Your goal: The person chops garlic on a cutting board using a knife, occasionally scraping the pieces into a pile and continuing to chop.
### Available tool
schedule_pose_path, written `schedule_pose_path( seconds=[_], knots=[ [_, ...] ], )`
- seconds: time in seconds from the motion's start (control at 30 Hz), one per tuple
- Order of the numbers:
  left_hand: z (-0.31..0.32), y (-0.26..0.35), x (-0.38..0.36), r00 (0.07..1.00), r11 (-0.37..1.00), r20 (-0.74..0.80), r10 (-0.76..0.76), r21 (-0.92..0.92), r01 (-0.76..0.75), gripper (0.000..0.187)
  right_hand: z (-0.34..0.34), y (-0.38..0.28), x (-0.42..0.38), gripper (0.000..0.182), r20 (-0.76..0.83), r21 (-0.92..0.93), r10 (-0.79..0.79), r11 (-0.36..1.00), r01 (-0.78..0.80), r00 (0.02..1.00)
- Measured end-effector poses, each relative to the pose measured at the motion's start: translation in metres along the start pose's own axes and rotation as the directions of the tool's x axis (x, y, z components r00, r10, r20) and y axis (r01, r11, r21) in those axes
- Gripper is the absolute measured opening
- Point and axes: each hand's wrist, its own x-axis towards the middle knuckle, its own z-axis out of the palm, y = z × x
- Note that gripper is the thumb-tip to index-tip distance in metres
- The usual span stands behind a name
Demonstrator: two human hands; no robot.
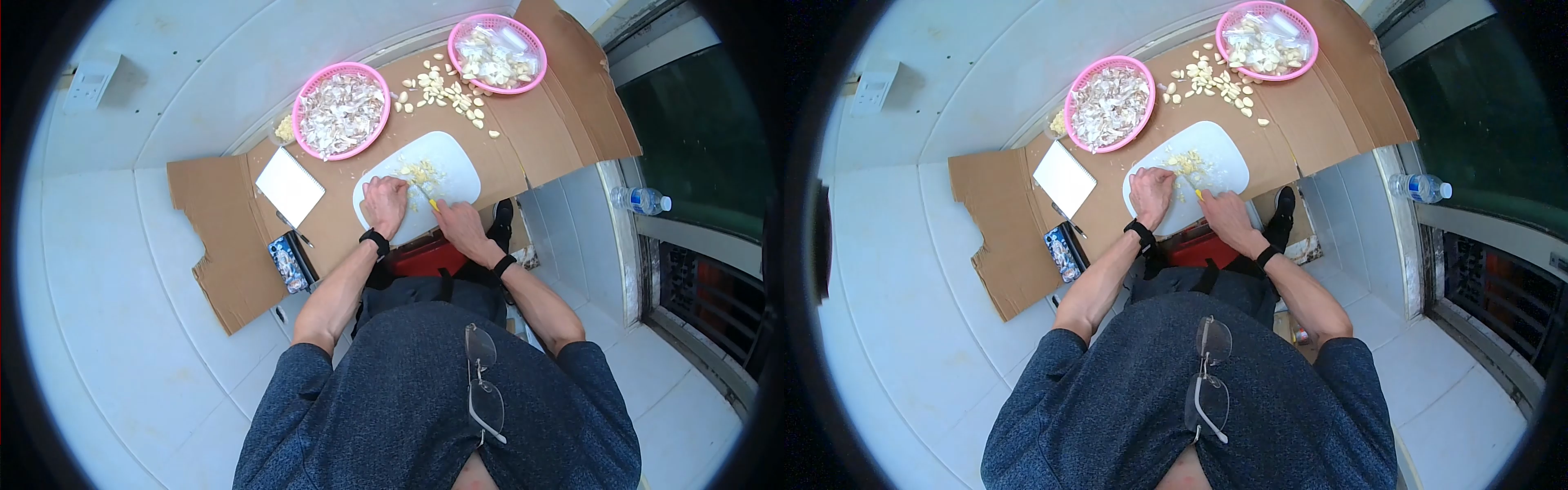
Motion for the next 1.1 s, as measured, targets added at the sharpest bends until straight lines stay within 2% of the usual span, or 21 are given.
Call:
schedule_pose_path(
  seconds=[0.1, 0.17, 0.6, 0.67, 0.8, 0.9, 0.97, 1.1],
  knots=[
    [0.0, 0.0, 0.0, 1.0, 1.0, -0.001, 0.007, 0.008, -0.007, 0.011, 0.002, -0.005, 0.008, 0.021, 0.003, 0.036, -0.016, 0.999, 0.016, 1.0],
    [-0.003, 0.004, 0.0, 0.999, 0.998, -0.047, 0.022, -0.051, -0.025, 0.01, 0.003, -0.008, 0.011, 0.021, 0.017, 0.038, -0.024, 0.999, 0.023, 1.0],
    [-0.007, 0.009, 0.0, 0.999, 0.998, -0.038, -0.02, -0.056, 0.018, 0.009, 0.009, -0.009, 0.021, 0.022, 0.038, 0.03, -0.021, 0.999, 0.02, 0.999],
    [-0.003, 0.005, 0.0, 0.999, 0.999, -0.043, 0.005, -0.045, -0.007, 0.009, 0.011, -0.012, 0.025, 0.018, 0.023, -0.031, -0.026, 0.999, 0.027, 0.999],
    [0.006, -0.005, 0.001, 0.996, 0.996, -0.057, 0.075, -0.041, -0.077, 0.009, 0.019, -0.007, 0.027, 0.021, 0.038, 0.028, -0.015, 1.0, 0.014, 0.999],
    [-0.003, 0.003, -0.001, 0.996, 0.998, -0.069, 0.065, -0.024, -0.066, 0.009, 0.02, -0.006, 0.027, 0.021, 0.041, 0.028, -0.03, 0.999, 0.028, 0.999],
    [-0.01, 0.012, -0.002, 0.998, 0.998, -0.028, -0.052, -0.028, 0.051, 0.009, 0.022, -0.004, 0.025, 0.018, 0.086, -0.057, -0.026, 0.998, 0.031, 0.996],
    [-0.005, 0.007, -0.004, 1.0, 1.0, 0.009, -0.004, 0.001, 0.004, 0.012, 0.018, -0.005, 0.021, 0.017, 0.091, -0.046, -0.014, 0.999, 0.018, 0.996]
  ],
)
